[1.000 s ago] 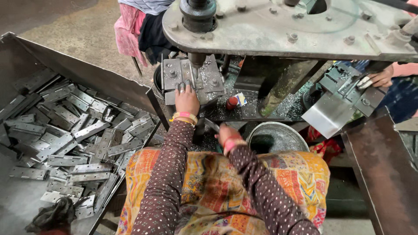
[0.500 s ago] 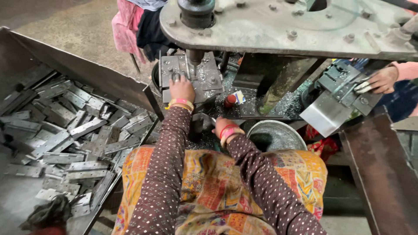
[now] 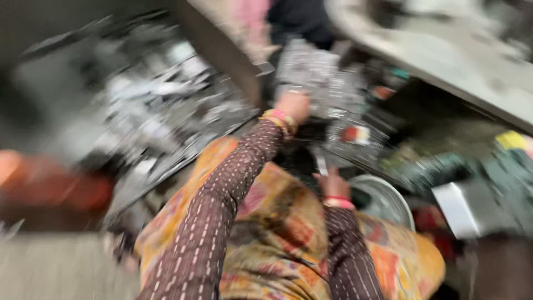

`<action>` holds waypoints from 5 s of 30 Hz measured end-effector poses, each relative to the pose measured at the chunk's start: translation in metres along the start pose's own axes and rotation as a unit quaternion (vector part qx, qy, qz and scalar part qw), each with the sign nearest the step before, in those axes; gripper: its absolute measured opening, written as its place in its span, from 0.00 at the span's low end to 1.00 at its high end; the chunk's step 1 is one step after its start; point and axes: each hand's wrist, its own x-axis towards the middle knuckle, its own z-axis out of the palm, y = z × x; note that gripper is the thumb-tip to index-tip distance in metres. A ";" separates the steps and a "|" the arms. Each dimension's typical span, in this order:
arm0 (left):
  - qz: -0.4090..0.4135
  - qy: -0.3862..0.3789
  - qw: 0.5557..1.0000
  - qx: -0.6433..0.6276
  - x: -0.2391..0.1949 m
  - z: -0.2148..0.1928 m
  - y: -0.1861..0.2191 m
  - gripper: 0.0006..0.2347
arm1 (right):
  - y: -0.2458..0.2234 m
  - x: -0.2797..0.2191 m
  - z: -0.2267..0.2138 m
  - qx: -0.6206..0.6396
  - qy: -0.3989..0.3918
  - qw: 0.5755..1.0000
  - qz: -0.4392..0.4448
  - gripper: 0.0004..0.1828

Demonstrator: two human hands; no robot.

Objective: The person operates a manual punch press to process metal parts, placing individual metal brackets onto the die, pulling the lever to engage the press, and then placing the processed parts into a bin.

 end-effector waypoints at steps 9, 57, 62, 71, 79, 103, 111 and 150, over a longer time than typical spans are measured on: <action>-0.157 0.148 0.975 0.054 -0.177 -0.081 -0.157 0.06 | -0.006 -0.019 -0.033 -0.059 0.113 0.988 -0.087 0.25; 0.024 0.096 0.984 0.148 -0.082 -0.077 0.002 0.32 | -0.043 -0.032 -0.028 0.054 0.087 0.993 -0.054 0.21; 0.017 0.108 0.977 0.182 -0.099 -0.097 0.016 0.35 | -0.043 -0.029 -0.023 0.064 0.089 0.992 -0.057 0.20; 0.046 0.168 0.969 0.176 -0.098 -0.044 0.062 0.18 | -0.046 -0.033 -0.036 0.054 0.083 0.994 -0.051 0.21; 0.002 0.148 0.976 0.158 -0.065 -0.034 0.062 0.16 | -0.052 0.003 -0.088 -0.003 -0.018 0.998 -0.060 0.27; -0.030 0.063 0.978 0.196 -0.029 -0.027 0.063 0.17 | -0.032 0.044 -0.053 0.013 -0.083 0.994 -0.067 0.27; -0.030 0.069 0.977 0.198 -0.016 -0.020 0.052 0.18 | -0.053 -0.022 -0.057 0.035 0.003 0.999 -0.018 0.25; -0.011 0.040 0.993 0.107 0.014 0.001 0.033 0.15 | -0.004 0.025 0.013 0.122 -0.027 0.990 -0.060 0.25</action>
